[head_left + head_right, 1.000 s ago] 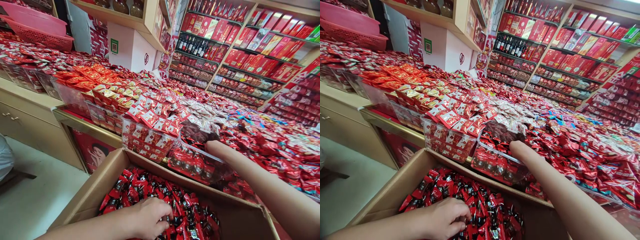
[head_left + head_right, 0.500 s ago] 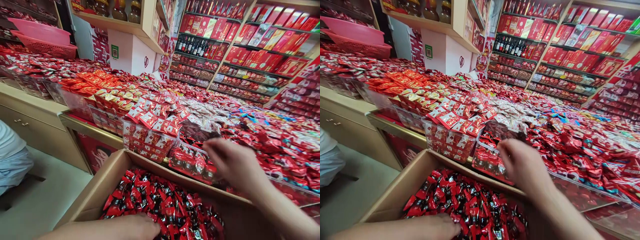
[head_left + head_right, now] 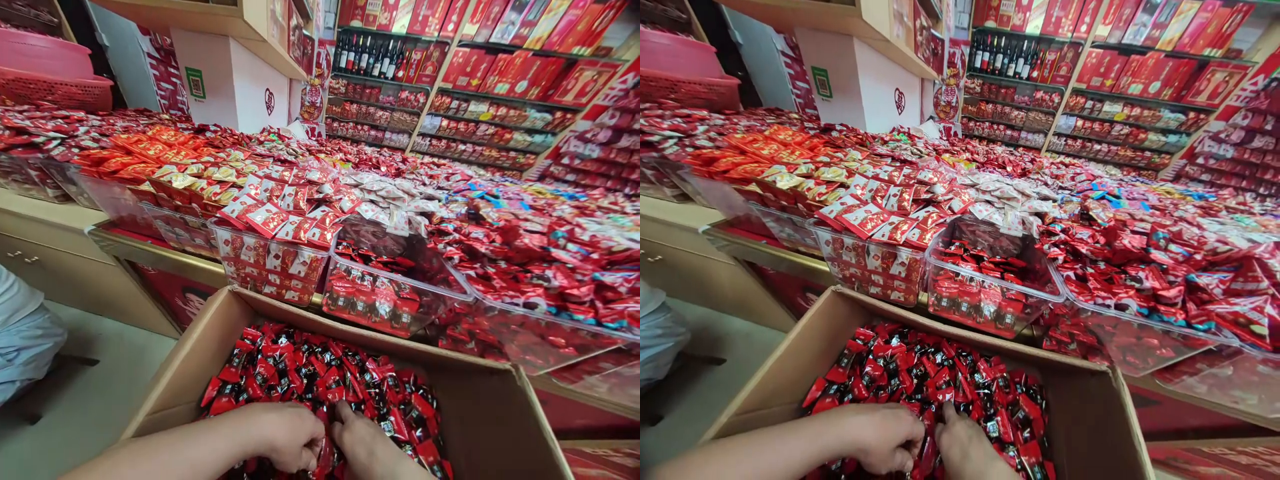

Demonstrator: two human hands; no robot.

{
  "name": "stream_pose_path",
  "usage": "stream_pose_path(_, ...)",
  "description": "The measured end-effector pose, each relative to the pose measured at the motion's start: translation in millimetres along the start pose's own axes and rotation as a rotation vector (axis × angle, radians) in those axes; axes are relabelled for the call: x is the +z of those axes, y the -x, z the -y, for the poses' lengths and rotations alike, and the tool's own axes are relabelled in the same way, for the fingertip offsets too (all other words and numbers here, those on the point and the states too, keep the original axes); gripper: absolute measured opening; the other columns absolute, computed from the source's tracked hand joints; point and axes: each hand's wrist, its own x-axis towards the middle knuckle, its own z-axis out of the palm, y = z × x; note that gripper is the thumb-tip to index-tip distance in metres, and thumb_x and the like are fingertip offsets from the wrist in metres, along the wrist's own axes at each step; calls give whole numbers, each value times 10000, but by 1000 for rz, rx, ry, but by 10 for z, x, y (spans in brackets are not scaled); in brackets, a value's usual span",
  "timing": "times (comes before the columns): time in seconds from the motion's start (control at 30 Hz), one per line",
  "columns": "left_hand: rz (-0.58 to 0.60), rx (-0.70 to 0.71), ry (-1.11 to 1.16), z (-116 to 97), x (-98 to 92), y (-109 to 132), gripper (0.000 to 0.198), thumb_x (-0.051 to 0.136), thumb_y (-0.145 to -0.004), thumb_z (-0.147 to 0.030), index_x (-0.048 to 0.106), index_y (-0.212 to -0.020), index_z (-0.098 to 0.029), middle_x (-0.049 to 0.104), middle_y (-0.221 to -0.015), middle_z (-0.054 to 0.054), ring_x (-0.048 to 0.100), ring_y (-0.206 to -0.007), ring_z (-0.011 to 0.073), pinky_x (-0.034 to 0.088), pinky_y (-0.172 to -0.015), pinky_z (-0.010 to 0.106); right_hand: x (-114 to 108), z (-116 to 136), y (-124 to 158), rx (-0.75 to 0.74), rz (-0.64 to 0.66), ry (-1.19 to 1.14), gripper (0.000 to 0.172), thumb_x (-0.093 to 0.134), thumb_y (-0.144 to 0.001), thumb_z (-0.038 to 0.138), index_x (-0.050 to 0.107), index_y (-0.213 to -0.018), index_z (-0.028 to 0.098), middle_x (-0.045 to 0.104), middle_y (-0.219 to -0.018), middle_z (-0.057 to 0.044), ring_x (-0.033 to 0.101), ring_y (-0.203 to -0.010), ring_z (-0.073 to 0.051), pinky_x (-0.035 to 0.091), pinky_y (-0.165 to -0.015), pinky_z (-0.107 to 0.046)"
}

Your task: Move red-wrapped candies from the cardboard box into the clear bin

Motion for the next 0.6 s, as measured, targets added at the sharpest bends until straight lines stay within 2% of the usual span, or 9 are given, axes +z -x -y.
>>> stream_pose_path(0.1, -65, -39, 100, -22, -48, 0, 276, 546, -587, -336, 569, -841, -231, 605, -745, 19, 547, -635, 194, 361, -473, 240, -96, -16, 32, 5, -99, -200, 198, 583, -555, 105, 603, -747, 148, 594, -867, -86, 577, -711, -204, 437, -617, -265)
stream_pose_path(0.17, -158, -75, 213, -47, -75, -20, 372, 572, -567, -380, 534, -895, -209, 587, -801, 29, 540, -675, 195, 380, -513, 250, -173, -41, 45, 18, -225, -420, 109, 593, -574, 145, 575, -680, 165, 598, -722, -24, 549, -665, -161, 411, -589, -232)
stream_pose_path(0.23, -233, -80, 409, -75, -102, -53, 380, 585, -567, -380, 515, -884, -182, 567, -774, 16, 526, -666, 169, 389, -528, 238, -265, -73, 62, 49, -331, -672, 48, 561, -629, 177, 543, -672, 165, 569, -639, 4, 514, -612, -128, 390, -556, -220)
stream_pose_path(0.3, -245, -48, 664, -99, -136, -82, 300, 557, -617, -347, 505, -842, -156, 545, -697, -7, 515, -620, 134, 391, -518, 222, -362, -106, 85, 56, -356, -949, 70, 538, -677, 220, 524, -694, 154, 546, -623, 9, 492, -585, -111, 385, -543, -218)
stream_pose_path(0.4, -231, 3, 948, -129, -203, -83, 276, 550, -652, -324, 496, -845, -134, 533, -627, -20, 516, -559, 111, 385, -498, 215, -475, -138, 128, 12, -302, -1311, 177, 569, -681, 285, 522, -779, 145, 559, -703, -1, 501, -625, -100, 395, -574, -221)
stream_pose_path(0.47, -246, 33, 1060, -145, -251, -58, 292, 571, -649, -309, 493, -867, -131, 535, -617, -20, 534, -557, 113, 383, -501, 217, -520, -139, 154, 27, -307, -1425, 223, 600, -661, 303, 523, -794, 141, 558, -700, 3, 491, -604, -87, 385, -546, -205)
stream_pose_path(0.6, -269, 89, 1202, -169, -332, -9, 298, 563, -679, -318, 481, -895, -130, 553, -657, -1, 569, -560, 116, 388, -507, 213, -566, -110, 186, 102, -396, -1512, 241, 624, -643, 328, 525, -744, 132, 510, -588, 35, 413, -475, -50, 327, -437, -174)
